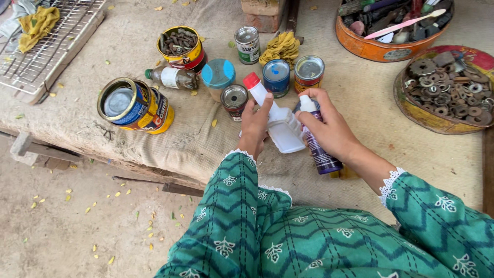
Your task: The person picks up, wipes, and moves various containers of automotive fluids, mechanical parts like washers and nuts in tins, and small tools while working on the ground near a brick wall.
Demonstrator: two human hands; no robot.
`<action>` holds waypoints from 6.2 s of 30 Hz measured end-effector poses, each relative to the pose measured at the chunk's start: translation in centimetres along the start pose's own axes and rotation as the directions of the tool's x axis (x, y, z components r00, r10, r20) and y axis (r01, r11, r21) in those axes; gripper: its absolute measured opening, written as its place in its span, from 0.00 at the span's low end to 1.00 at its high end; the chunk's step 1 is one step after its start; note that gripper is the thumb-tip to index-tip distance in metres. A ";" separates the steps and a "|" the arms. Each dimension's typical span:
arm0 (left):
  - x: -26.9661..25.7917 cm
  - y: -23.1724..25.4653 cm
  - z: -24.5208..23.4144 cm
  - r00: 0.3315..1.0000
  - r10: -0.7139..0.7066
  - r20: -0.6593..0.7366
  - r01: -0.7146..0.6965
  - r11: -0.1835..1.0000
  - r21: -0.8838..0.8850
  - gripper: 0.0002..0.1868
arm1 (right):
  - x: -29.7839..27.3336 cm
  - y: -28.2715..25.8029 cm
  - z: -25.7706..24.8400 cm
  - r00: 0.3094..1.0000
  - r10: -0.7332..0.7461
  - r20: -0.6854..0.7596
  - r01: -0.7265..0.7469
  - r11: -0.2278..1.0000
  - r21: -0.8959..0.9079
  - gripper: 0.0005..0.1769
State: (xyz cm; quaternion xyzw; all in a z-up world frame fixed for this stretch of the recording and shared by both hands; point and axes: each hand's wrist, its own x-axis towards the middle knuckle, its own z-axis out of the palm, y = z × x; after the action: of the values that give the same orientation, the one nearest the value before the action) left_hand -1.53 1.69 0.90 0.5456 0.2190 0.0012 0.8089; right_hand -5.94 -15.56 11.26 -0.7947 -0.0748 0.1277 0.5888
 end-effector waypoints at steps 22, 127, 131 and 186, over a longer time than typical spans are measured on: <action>3.8 1.6 -0.3 0.965 -0.212 0.155 0.176 0.960 0.216 0.35 | 1.0 0.1 2.0 0.986 0.004 -0.169 -0.017 0.997 -0.076 0.27; 2.6 7.5 4.2 0.973 -0.081 0.216 0.149 0.936 -0.318 0.22 | 3.8 -0.2 3.4 0.897 -0.396 -0.197 0.178 0.732 -0.658 0.21; 1.8 6.6 3.1 0.971 -0.093 0.219 0.173 0.909 -0.380 0.21 | 2.4 -1.4 4.6 0.873 -0.449 -0.187 0.153 0.619 -0.771 0.19; -1.6 2.6 -1.4 0.971 0.110 0.212 -0.107 0.994 -0.025 0.24 | 14.5 16.0 3.5 0.902 0.320 -0.289 -0.421 0.799 -0.429 0.25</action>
State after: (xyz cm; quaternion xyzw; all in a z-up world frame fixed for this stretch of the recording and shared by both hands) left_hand -2.83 3.57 3.34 0.5482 0.1010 -0.0117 0.8301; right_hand 6.38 -13.19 -6.59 -0.9235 0.1133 0.1367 0.3401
